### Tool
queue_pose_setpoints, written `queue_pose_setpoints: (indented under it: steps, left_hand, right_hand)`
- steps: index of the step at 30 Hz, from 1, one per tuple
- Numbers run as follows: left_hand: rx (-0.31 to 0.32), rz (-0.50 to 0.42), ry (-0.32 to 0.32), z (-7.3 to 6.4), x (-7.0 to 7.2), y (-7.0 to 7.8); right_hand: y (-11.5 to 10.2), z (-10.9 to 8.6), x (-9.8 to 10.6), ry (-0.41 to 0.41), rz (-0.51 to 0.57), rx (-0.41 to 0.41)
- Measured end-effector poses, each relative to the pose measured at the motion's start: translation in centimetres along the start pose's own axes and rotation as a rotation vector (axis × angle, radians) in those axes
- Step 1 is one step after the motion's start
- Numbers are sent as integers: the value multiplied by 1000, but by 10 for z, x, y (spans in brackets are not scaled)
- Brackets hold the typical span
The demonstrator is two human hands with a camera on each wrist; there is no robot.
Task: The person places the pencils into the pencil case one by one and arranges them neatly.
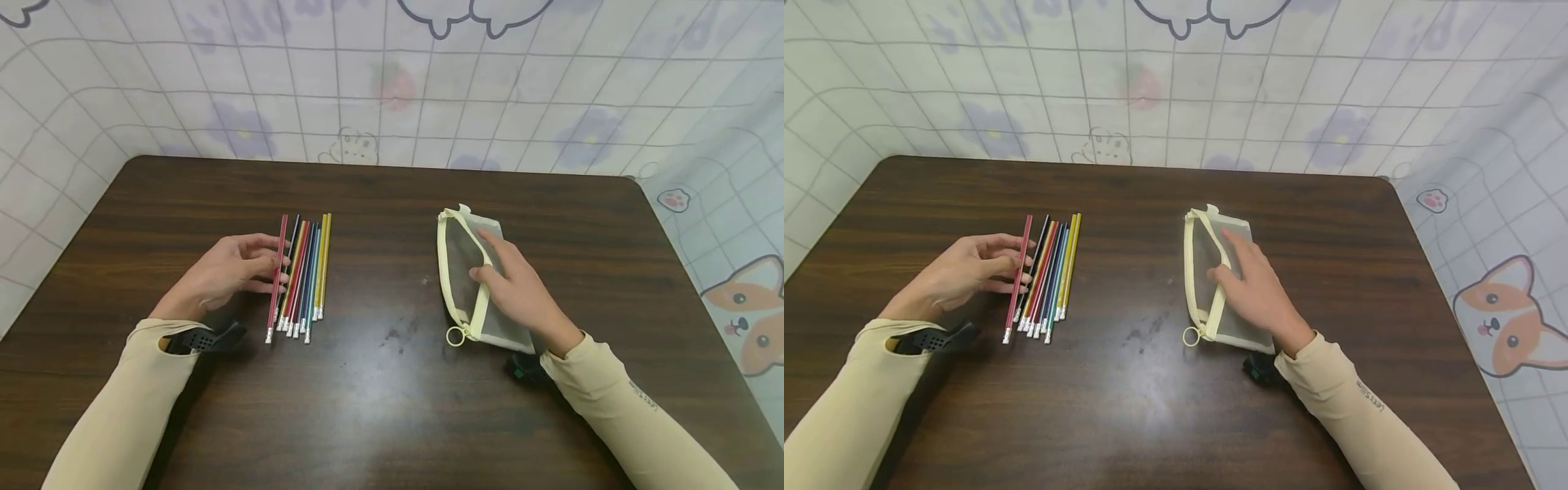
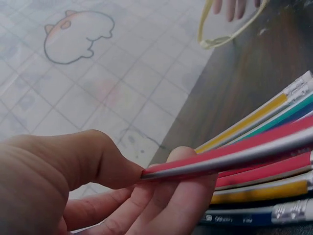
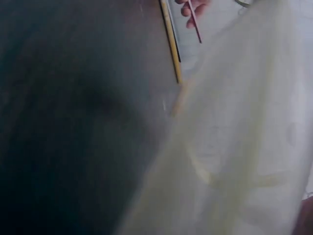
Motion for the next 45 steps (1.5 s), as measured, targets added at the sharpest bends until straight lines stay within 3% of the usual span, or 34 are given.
queue_pose_setpoints:
  steps: [7, 15, 20, 27, 34, 45]
  left_hand:
    - [9, 3, -2, 0, -9, 3]
    - [-31, -19, -20, -1, -19, 14]
    - [-51, -53, -39, -2, -31, 19]
    - [-48, -170, -52, 0, -45, 25]
    - [-15, -250, -19, 9, -55, 24]
    - [-47, -311, -39, 23, -82, 31]
  right_hand:
    - [6, -3, -5, 28, 17, 19]
    - [9, -5, -5, 77, 16, 38]
    - [10, -7, -4, 92, 32, 27]
    - [11, -8, -5, 87, 108, -6]
    - [10, -8, -10, 73, 131, -7]
    - [8, -10, -10, 96, 148, -9]
Point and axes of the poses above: each hand's wrist, its own z-axis towards the middle knuckle, its own x-axis out of the back of the hand, y = z × x, the point moved 7 cm from there along z, towards the middle knuckle, and after that the axes turned 2 degrees about -y, right-handed, at the moved point
